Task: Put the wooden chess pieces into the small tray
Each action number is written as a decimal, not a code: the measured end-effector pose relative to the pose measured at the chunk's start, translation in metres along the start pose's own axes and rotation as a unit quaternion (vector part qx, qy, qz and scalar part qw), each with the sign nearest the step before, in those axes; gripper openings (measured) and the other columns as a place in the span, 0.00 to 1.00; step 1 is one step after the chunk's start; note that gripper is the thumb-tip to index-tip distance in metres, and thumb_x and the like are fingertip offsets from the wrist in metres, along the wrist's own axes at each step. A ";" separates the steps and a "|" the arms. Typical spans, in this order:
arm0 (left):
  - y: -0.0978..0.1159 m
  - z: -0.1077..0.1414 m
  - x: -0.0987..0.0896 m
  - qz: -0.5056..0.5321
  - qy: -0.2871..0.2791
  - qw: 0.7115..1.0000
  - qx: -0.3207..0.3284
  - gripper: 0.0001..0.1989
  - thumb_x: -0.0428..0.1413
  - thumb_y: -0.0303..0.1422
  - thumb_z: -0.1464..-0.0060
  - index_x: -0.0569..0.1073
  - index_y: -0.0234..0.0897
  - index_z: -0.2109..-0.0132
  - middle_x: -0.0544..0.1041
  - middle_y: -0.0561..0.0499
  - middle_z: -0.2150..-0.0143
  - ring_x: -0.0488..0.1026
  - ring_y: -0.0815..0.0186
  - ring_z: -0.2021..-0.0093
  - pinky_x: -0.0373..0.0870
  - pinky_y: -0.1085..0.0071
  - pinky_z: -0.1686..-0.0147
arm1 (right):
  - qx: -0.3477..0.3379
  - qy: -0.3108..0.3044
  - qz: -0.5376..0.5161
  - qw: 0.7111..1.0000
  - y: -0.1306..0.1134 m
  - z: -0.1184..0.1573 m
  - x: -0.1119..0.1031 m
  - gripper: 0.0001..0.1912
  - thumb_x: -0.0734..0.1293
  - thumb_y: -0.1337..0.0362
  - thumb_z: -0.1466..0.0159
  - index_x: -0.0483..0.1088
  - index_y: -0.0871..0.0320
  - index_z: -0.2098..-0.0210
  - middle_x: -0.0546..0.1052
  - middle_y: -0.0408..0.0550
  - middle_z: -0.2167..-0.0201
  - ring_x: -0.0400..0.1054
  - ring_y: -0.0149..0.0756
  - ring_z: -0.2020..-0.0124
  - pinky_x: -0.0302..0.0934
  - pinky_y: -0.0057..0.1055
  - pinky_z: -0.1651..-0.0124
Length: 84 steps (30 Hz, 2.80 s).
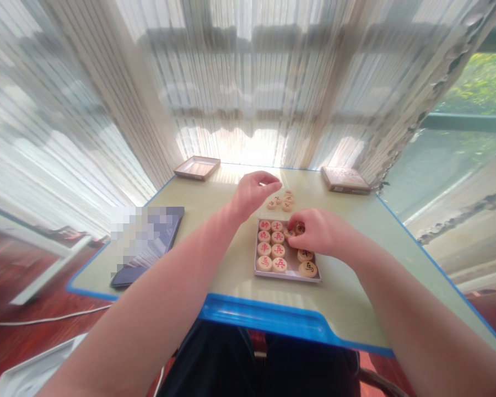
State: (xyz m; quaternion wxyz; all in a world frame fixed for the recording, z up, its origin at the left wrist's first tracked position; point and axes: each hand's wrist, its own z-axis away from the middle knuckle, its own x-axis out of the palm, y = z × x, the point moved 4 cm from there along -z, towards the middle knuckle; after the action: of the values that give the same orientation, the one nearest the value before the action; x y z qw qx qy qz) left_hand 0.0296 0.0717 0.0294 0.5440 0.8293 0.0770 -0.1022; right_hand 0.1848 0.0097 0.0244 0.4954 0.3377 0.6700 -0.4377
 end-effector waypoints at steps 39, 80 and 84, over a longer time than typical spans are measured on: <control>0.000 -0.002 0.001 -0.092 -0.003 0.996 0.000 0.14 0.52 0.40 0.50 0.75 0.33 0.70 0.76 0.50 0.71 0.69 0.68 0.68 0.66 0.71 0.65 | 0.085 0.003 0.060 0.995 -0.012 0.004 -0.008 0.10 0.63 0.62 0.47 0.74 0.51 0.67 0.75 0.44 0.74 0.64 0.35 0.74 0.49 0.29 0.74; -0.036 -0.002 0.002 -0.257 -0.182 0.949 -0.036 0.17 0.56 0.34 0.56 0.76 0.39 0.56 0.77 0.52 0.58 0.72 0.66 0.64 0.69 0.71 0.62 | 0.100 0.018 0.007 0.995 0.049 0.000 -0.019 0.17 0.63 0.66 0.45 0.74 0.57 0.57 0.75 0.50 0.55 0.69 0.39 0.57 0.61 0.30 0.55; -0.038 -0.003 0.001 -0.263 -0.183 0.946 -0.048 0.17 0.56 0.33 0.56 0.76 0.40 0.56 0.78 0.51 0.59 0.72 0.64 0.63 0.69 0.70 0.60 | 0.166 0.053 0.004 0.985 0.067 -0.002 -0.020 0.18 0.61 0.68 0.44 0.74 0.59 0.55 0.74 0.52 0.51 0.68 0.42 0.52 0.59 0.31 0.52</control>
State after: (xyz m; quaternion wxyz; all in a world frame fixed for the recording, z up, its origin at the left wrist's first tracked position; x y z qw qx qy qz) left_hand 0.0213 0.0895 -0.0036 0.5419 0.7194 0.1957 -0.3879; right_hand 0.2491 0.0378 0.0264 0.3977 0.4404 0.6123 -0.5225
